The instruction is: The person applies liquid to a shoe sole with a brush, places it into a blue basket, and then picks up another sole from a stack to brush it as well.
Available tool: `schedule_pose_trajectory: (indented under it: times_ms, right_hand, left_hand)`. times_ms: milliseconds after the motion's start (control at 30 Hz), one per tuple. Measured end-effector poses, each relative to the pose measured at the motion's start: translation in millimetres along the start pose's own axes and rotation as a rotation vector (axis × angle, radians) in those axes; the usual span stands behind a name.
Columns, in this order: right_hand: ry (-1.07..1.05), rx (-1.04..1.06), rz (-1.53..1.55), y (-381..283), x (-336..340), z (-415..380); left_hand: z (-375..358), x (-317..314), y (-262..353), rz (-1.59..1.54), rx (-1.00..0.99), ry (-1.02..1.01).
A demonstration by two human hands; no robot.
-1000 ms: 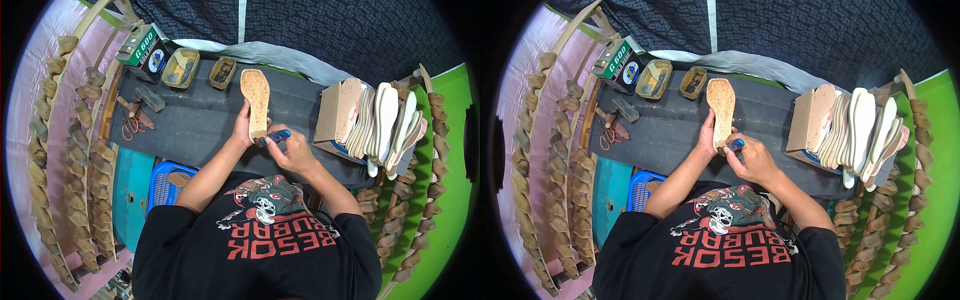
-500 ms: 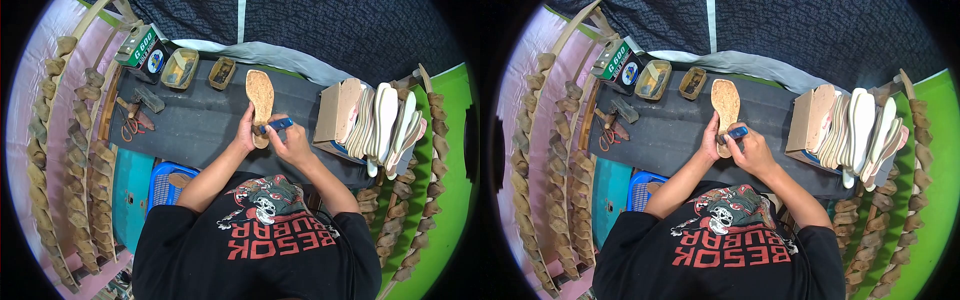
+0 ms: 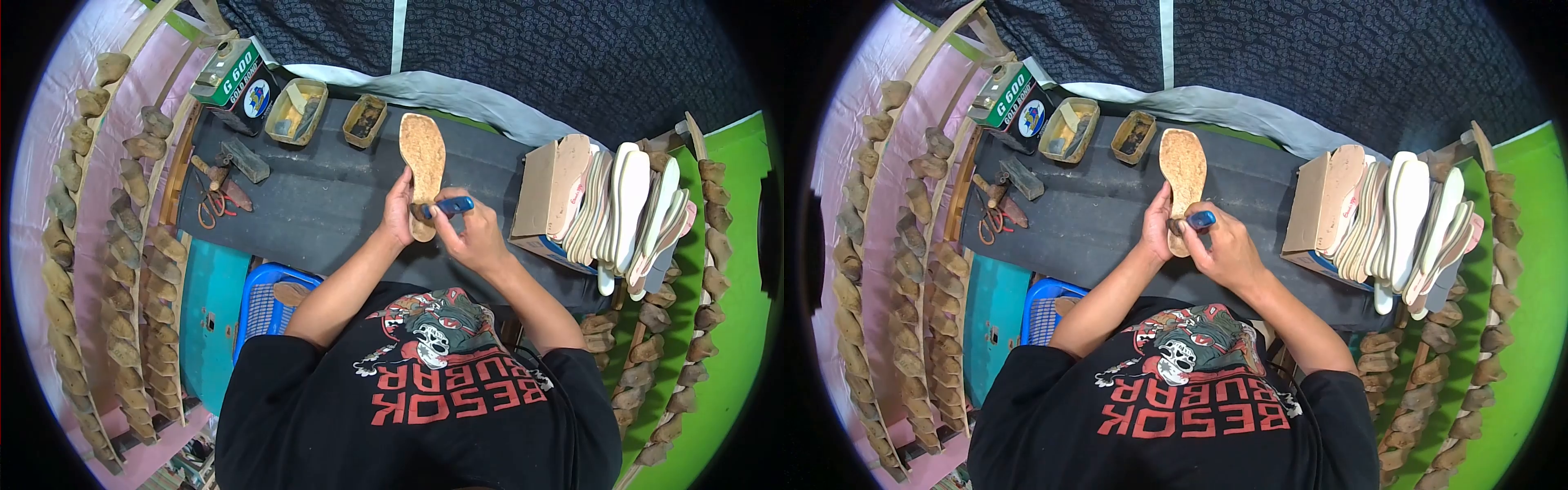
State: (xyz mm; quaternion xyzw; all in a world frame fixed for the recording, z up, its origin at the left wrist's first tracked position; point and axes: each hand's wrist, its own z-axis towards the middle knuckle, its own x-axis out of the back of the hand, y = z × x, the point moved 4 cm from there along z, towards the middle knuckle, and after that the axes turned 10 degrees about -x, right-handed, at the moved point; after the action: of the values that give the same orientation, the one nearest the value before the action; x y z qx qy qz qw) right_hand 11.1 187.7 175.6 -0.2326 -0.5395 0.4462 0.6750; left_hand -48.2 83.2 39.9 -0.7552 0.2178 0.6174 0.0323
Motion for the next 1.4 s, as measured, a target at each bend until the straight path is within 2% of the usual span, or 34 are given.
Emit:
schedule_pose_trajectory:
  times_ms: [33, 167, 267, 300, 400, 433, 533, 567, 667, 767, 867, 1067, 1133, 1267, 1400]
  right_hand:
    - [-0.001, -0.03, 0.005, 1, 2, 1]
    - [-0.053, 0.008, -0.027, 4, -1, -9]
    - [-0.068, 0.074, -0.022, 0, -5, -28]
    - [-0.078, 0.014, -0.015, -1, -3, -31]
    - [-0.017, 0.021, 0.003, 8, 8, -31]
    - [0.042, 0.037, -0.038, 9, 15, -28]
    - [0.144, -0.061, -0.08, 14, 41, -24]
    - [0.227, -0.036, -0.098, 17, 49, -24]
    - [0.327, -0.077, -0.061, 26, 71, -19]
    - [0.341, -0.213, 0.166, 56, 71, -19]
    - [0.212, -0.328, 0.162, 77, 59, -26]
    - [-0.022, -0.514, 0.369, 98, 25, -39]
    - [-0.1, -0.574, 0.456, 108, 9, -44]
    - [-0.165, -0.486, 0.628, 118, -21, -51]
    - [-0.369, -0.613, 0.884, 98, -50, -54]
  left_hand:
    - [0, 5, -4, -0.008, 0.033, -0.133]
    - [-3, 15, -13, -0.013, 0.033, -0.015]
    - [7, 42, -14, -0.079, 0.046, -0.281]
    - [6, 43, -13, -0.036, 0.025, -0.17]
    - [0, 35, -7, 0.017, 0.063, -0.16]
    - [-2, 31, -8, -0.028, 0.088, -0.089]
    - [-2, 38, -6, 0.073, 0.123, -0.124]
    - [-5, 39, -9, 0.046, 0.142, -0.164]
    - [-14, 27, -14, 0.005, 0.11, -0.121]
    - [-25, 21, -13, 0.106, 0.072, -0.122]
    - [-30, 27, -19, 0.158, 0.078, -0.127]
    - [-50, 46, -28, 0.275, 0.046, -0.112]
    - [-67, 35, -30, 0.305, -0.002, -0.08]
    - [-94, 54, -29, 0.279, -0.073, 0.001]
    - [-127, 60, -15, 0.323, -0.172, -0.015]
